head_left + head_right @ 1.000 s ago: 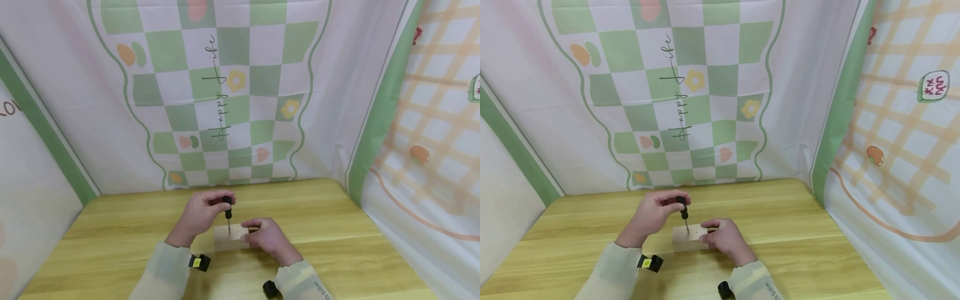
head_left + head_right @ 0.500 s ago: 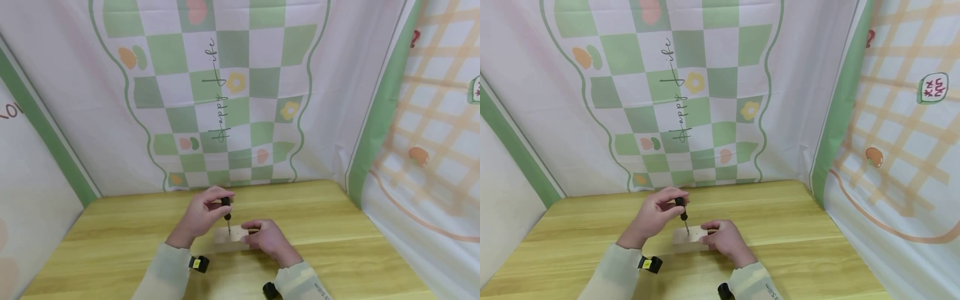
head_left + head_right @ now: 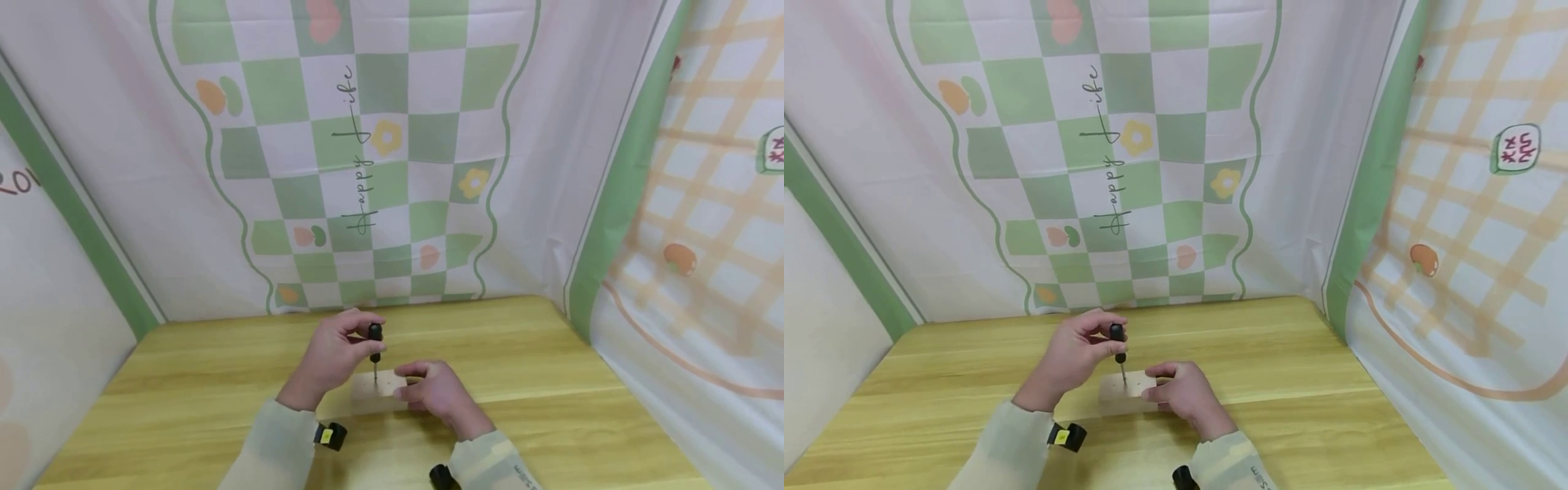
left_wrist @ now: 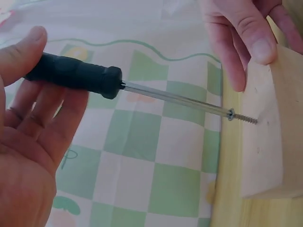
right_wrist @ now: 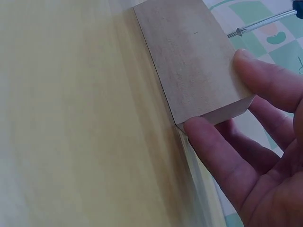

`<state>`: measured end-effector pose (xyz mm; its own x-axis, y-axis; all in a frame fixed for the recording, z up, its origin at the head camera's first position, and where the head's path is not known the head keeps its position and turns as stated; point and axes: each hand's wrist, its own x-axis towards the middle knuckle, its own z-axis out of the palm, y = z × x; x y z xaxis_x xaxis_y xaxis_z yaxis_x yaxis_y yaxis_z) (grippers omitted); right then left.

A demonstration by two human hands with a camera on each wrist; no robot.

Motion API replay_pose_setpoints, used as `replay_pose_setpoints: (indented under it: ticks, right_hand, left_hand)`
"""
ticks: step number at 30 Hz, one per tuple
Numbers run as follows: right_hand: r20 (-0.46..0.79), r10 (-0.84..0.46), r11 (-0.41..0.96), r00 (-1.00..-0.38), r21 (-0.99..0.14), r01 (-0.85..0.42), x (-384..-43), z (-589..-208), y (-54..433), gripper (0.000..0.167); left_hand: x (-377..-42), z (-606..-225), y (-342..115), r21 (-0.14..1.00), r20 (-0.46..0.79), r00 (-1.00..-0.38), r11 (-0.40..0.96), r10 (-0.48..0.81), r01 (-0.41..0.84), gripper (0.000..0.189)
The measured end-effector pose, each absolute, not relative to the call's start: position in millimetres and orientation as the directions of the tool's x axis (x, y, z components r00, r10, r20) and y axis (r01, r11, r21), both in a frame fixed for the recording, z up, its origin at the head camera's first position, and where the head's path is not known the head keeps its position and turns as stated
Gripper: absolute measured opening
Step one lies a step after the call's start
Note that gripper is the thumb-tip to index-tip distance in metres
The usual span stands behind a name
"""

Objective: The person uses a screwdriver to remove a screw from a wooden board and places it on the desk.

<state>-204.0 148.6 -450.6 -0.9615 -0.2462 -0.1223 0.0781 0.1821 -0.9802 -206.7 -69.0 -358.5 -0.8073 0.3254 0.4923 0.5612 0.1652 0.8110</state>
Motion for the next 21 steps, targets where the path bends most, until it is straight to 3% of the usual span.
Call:
replay_pose_setpoints:
  ticks: [11,18,21]
  right_hand:
    - [-0.12,-0.216,0.164,-0.969,-0.983,0.085,-203,-451,146,0.044]
    - [-0.115,-0.216,0.166,-0.97,-0.983,0.08,-203,-453,145,0.044]
    - [-0.117,-0.216,0.168,-0.969,-0.982,0.081,-202,-452,145,0.043]
  left_hand:
    - [-205,-357,-80,0.85,0.46,-0.751,0.01,0.473,0.527,0.026]
    - [-204,-360,-74,0.849,0.476,-0.818,0.076,0.322,0.524,0.025]
    - [-204,-361,-71,0.805,0.531,-0.8,0.129,0.277,0.579,0.03]
